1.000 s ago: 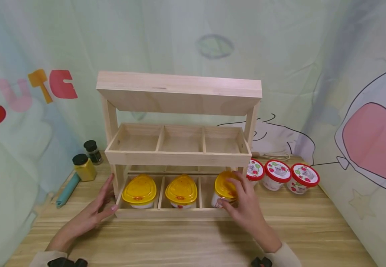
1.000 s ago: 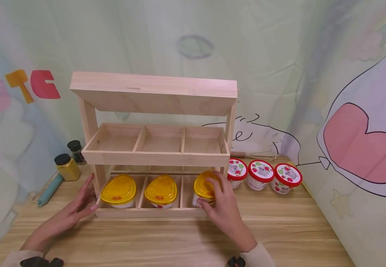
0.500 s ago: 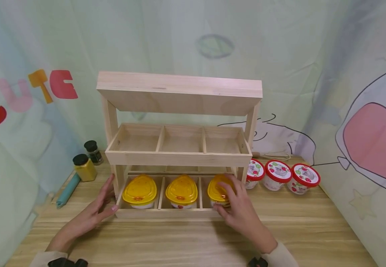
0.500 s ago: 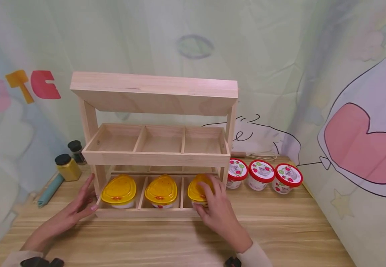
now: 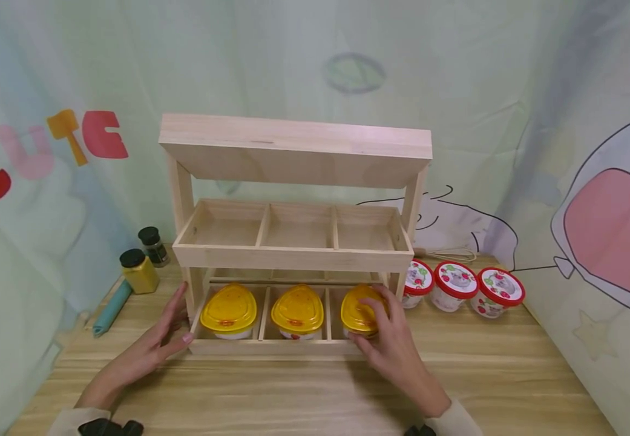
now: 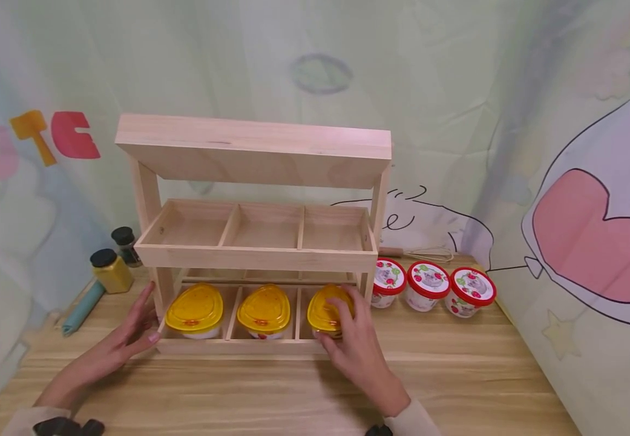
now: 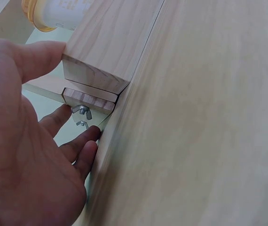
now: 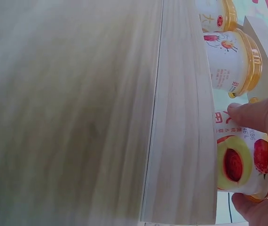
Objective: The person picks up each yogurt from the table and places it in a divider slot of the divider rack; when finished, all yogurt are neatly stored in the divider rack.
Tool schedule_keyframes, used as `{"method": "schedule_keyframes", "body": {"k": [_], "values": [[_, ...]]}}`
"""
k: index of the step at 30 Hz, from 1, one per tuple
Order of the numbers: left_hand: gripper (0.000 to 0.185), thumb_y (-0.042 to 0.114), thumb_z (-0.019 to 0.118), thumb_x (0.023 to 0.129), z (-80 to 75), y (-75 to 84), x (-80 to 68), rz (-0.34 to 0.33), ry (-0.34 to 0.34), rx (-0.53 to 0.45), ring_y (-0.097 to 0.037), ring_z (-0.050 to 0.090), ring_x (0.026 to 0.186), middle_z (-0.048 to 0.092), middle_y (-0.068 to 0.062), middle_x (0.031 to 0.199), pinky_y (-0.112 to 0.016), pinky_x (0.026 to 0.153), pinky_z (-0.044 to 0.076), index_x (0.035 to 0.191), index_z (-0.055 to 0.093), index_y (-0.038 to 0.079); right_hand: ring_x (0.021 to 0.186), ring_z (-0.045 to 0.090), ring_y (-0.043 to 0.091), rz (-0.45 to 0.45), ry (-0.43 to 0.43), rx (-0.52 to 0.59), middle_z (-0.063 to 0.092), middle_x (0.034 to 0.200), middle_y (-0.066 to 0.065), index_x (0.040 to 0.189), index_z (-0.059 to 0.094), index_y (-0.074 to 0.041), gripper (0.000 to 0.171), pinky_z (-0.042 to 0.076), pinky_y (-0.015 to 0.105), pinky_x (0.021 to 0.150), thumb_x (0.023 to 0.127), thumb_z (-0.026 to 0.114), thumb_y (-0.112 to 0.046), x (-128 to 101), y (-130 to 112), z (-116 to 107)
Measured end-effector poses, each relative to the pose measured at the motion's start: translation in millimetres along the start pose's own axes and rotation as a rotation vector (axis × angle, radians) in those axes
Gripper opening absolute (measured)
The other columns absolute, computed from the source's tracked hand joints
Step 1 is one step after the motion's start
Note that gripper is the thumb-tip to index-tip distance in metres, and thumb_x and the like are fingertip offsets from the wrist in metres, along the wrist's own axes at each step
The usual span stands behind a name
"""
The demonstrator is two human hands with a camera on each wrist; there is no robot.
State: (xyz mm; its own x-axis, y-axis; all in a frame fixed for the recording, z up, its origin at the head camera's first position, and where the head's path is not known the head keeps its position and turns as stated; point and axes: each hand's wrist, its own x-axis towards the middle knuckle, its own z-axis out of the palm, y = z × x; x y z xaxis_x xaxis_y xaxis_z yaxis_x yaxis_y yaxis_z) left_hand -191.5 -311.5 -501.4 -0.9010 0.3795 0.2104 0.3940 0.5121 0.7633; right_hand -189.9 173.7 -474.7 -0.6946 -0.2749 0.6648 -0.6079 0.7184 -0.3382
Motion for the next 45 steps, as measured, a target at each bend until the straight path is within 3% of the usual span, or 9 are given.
{"method": "schedule_keyframes", "body": {"k": [8, 12, 16, 21, 33, 45], "values": [[0.101, 0.014, 0.065, 0.106, 0.1, 1.3, 0.6, 0.002, 0.001, 0.028, 0.019, 0.036, 0.137, 0.022, -0.034, 0.174, -0.005, 0.104, 0.035, 0.174, -0.007, 0.028, 0.142, 0.050, 0.046, 0.022, -0.025, 0.000, 0.050, 0.154, 0.028, 0.139, 0.057, -0.005, 0.078, 0.050, 0.067, 0.111, 0.076, 0.099, -0.025, -7, 1, -8], [0.103, 0.012, 0.067, 0.105, -1.4, 2.4, 2.0, 0.015, 0.006, 0.066, -0.011, 0.053, 0.143, 0.025, -0.036, 0.172, -0.011, 0.104, 0.041, 0.174, -0.007, 0.026, 0.143, 0.049, 0.047, 0.045, -0.046, -0.017, 0.048, 0.157, 0.027, 0.143, 0.054, -0.006, 0.082, 0.051, 0.068, 0.109, 0.077, 0.098, -0.028, -12, 4, -15], [0.106, 0.010, 0.069, 0.103, -3.6, 4.2, 3.9, 0.035, 0.014, 0.085, -0.045, 0.058, 0.137, 0.026, -0.040, 0.169, -0.014, 0.102, 0.045, 0.174, -0.008, 0.023, 0.141, 0.051, 0.048, 0.037, -0.064, -0.032, 0.048, 0.158, 0.026, 0.144, 0.054, -0.004, 0.083, 0.054, 0.067, 0.106, 0.078, 0.097, -0.029, -15, 8, -24], [0.107, 0.011, 0.072, 0.102, -5.2, 6.7, 5.0, 0.042, 0.023, 0.097, -0.060, 0.057, 0.131, 0.026, -0.041, 0.169, -0.013, 0.101, 0.046, 0.174, -0.007, 0.023, 0.136, 0.053, 0.046, 0.039, -0.083, -0.052, 0.049, 0.155, 0.026, 0.144, 0.054, -0.003, 0.085, 0.055, 0.065, 0.104, 0.075, 0.098, -0.027, -17, 14, -34], [0.107, 0.013, 0.072, 0.102, -5.2, 8.0, 5.2, 0.027, 0.011, 0.081, -0.063, 0.056, 0.133, 0.023, -0.039, 0.171, -0.015, 0.100, 0.047, 0.174, -0.006, 0.025, 0.135, 0.050, 0.049, 0.075, -0.111, -0.145, 0.049, 0.153, 0.029, 0.147, 0.051, -0.005, 0.090, 0.055, 0.070, 0.101, 0.073, 0.099, -0.025, -20, 35, -52], [0.108, 0.013, 0.072, 0.102, -5.9, 8.4, 4.9, 0.021, 0.006, 0.078, -0.065, 0.056, 0.132, 0.021, -0.040, 0.171, -0.013, 0.101, 0.046, 0.174, -0.007, 0.025, 0.138, 0.045, 0.058, 0.067, -0.090, -0.221, 0.045, 0.156, 0.036, 0.152, 0.045, 0.005, 0.092, 0.045, 0.077, 0.107, 0.078, 0.094, -0.023, -13, 69, -61]]}}
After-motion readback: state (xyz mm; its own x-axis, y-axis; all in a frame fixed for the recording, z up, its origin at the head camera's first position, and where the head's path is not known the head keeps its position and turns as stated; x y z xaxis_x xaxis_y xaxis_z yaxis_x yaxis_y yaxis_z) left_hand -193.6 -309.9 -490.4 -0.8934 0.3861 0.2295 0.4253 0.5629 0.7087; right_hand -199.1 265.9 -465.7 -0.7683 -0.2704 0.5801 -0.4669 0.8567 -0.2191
